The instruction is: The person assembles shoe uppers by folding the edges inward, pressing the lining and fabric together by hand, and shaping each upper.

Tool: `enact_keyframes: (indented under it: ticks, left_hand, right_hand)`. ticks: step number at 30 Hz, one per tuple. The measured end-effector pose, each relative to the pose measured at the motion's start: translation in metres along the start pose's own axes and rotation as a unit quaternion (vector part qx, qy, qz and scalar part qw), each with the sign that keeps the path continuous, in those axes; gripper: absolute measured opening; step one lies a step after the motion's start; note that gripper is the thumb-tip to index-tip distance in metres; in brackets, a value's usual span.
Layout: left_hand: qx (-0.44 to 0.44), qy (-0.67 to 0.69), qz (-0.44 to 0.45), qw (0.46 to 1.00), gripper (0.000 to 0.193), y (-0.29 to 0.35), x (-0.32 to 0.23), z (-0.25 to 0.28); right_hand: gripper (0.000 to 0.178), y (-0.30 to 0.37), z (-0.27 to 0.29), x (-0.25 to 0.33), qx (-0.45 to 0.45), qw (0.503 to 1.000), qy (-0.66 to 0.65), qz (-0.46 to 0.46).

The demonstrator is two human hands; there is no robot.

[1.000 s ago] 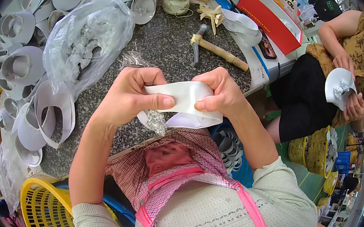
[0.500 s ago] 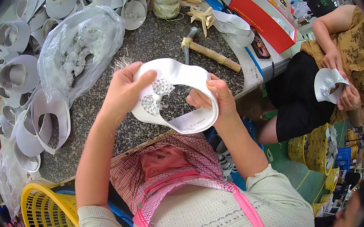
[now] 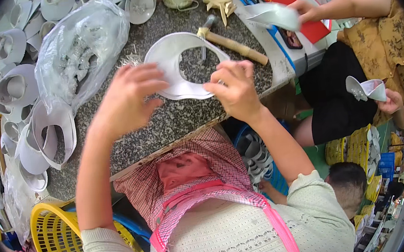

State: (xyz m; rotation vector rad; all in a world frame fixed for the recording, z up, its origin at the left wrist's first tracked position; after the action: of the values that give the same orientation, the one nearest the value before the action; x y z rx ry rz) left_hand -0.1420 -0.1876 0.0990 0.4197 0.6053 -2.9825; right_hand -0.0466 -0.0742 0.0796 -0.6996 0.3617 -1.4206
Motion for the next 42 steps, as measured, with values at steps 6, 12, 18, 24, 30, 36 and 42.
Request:
enact_keyframes:
  ticks: [6,12,18,24,30,36,42]
  left_hand:
    - [-0.046,0.092,-0.027,0.994,0.023,-0.004,-0.041,-0.053]
    - [-0.020,0.050,-0.029,0.998,0.014,-0.007,-0.041,-0.072]
    - [0.056,0.033,-0.039,0.997,0.017,-0.016,-0.046,-0.082]
    - [0.057,0.000,-0.065,0.996,0.012,-0.014,-0.050,-0.083]
    - [0.015,-0.019,-0.058,0.998,0.009,-0.011,-0.047,-0.083]
    - [-0.108,0.119,0.057,0.985,0.009,-0.004,-0.022,-0.075]
    - [-0.142,0.205,0.170,0.953,0.010,-0.005,-0.009,-0.078]
  right_hand:
    - [0.014,0.026,-0.016,0.015,0.018,1.000,0.005,0.009]
    - [0.010,0.047,-0.008,0.009,-0.012,0.994,-0.098,-0.037]
    - [0.010,0.054,-0.005,0.009,-0.049,0.992,-0.110,-0.030]
    - [0.013,0.058,0.001,0.014,-0.081,0.990,-0.117,-0.014]
    - [0.017,0.057,0.002,0.006,-0.074,0.985,-0.110,-0.107]
    - [0.020,0.043,-0.022,-0.015,0.027,0.935,-0.109,-0.336]
    - [0.016,0.050,-0.031,-0.029,0.026,0.899,-0.202,-0.388]
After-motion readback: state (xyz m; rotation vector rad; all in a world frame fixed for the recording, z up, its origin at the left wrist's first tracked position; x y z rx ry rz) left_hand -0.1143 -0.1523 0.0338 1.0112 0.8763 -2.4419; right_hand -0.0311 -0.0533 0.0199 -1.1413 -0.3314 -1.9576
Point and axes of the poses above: each hand's wrist, its own y-axis away from the middle knuckle, its own z-axis out of the back of the hand, x = y × z, the point moved 9 cm from there along -y, towards the middle knuckle, and after that the axes turned 10 degrees about -z, right-handed, at the moved point
